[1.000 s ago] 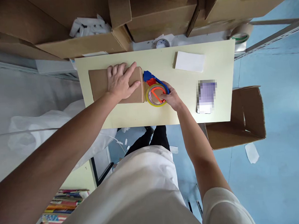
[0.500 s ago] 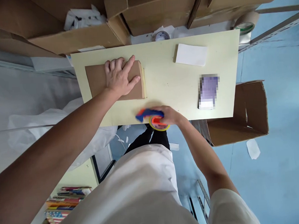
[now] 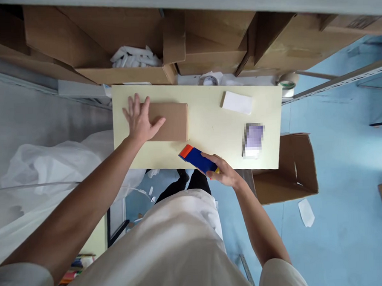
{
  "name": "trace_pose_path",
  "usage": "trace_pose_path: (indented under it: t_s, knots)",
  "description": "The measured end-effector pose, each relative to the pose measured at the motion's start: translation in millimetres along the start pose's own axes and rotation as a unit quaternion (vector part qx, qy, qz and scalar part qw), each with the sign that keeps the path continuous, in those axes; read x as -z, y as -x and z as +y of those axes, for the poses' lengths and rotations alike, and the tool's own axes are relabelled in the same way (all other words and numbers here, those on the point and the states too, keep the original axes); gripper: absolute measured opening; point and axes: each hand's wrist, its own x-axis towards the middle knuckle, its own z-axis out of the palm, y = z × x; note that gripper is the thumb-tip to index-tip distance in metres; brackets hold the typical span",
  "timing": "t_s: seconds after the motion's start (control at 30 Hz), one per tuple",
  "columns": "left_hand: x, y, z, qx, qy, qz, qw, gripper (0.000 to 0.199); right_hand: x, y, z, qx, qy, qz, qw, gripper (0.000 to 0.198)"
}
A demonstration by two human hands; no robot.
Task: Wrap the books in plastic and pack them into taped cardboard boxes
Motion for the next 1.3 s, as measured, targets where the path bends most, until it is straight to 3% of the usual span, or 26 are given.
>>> trace_pose_path:
  t_s: [0.1,0.23,0.37,0.47,0.6,0.73,0.83,0.97,1.07,1.13,1.23,1.27,1.3]
  knots:
    - [4,6,-13,0.034,-0.011,-0.021,0.999,0.101,7,12,-17,0.034,0.035,-0.015,0.999,0.069]
    - [2,8,-17,0.032,-0.005,-0.039,0.999,0.103,18,26,-51,0.116,0.129,0.021,0.985,0.079]
    - [-3,18,-12,0.034,-0.002,-0.034,0.999,0.102,38,36,-97,0.197,0.213,0.063,0.955,0.077]
    - [-7,31,-6,0.051,-0.001,-0.04,0.998,0.102,54,30,-143,0.256,0.264,0.132,0.92,0.07]
    - [-15,51,1,0.067,0.017,-0.018,0.997,0.104,76,-13,-218,0.309,0.32,0.248,0.861,0.061]
    - [-25,74,-2,0.099,0.058,0.035,0.993,0.099,100,-95,-286,0.334,0.393,0.284,0.808,0.055]
    - [-32,89,-12,0.133,0.104,0.05,0.984,0.095,115,-153,-313,0.319,0.436,0.297,0.788,0.051]
    - [-41,104,-31,0.143,0.19,0.049,0.97,0.101,124,-193,-321,0.272,0.45,0.301,0.795,0.047]
    - [-45,111,-45,0.14,0.256,0.036,0.956,0.105,123,-195,-322,0.265,0.456,0.301,0.794,0.05]
    - [-46,115,-53,0.145,0.298,0.01,0.944,0.107,118,-184,-318,0.286,0.465,0.311,0.778,0.058]
    - [-47,118,-63,0.145,0.34,-0.021,0.929,0.107,96,-153,-280,0.353,0.446,0.352,0.743,0.066]
    - [-49,120,-66,0.144,0.353,-0.025,0.924,0.105,85,-140,-255,0.371,0.419,0.37,0.742,0.065]
    - [-51,121,-68,0.143,0.368,-0.029,0.918,0.102,71,-127,-225,0.366,0.385,0.374,0.76,0.064]
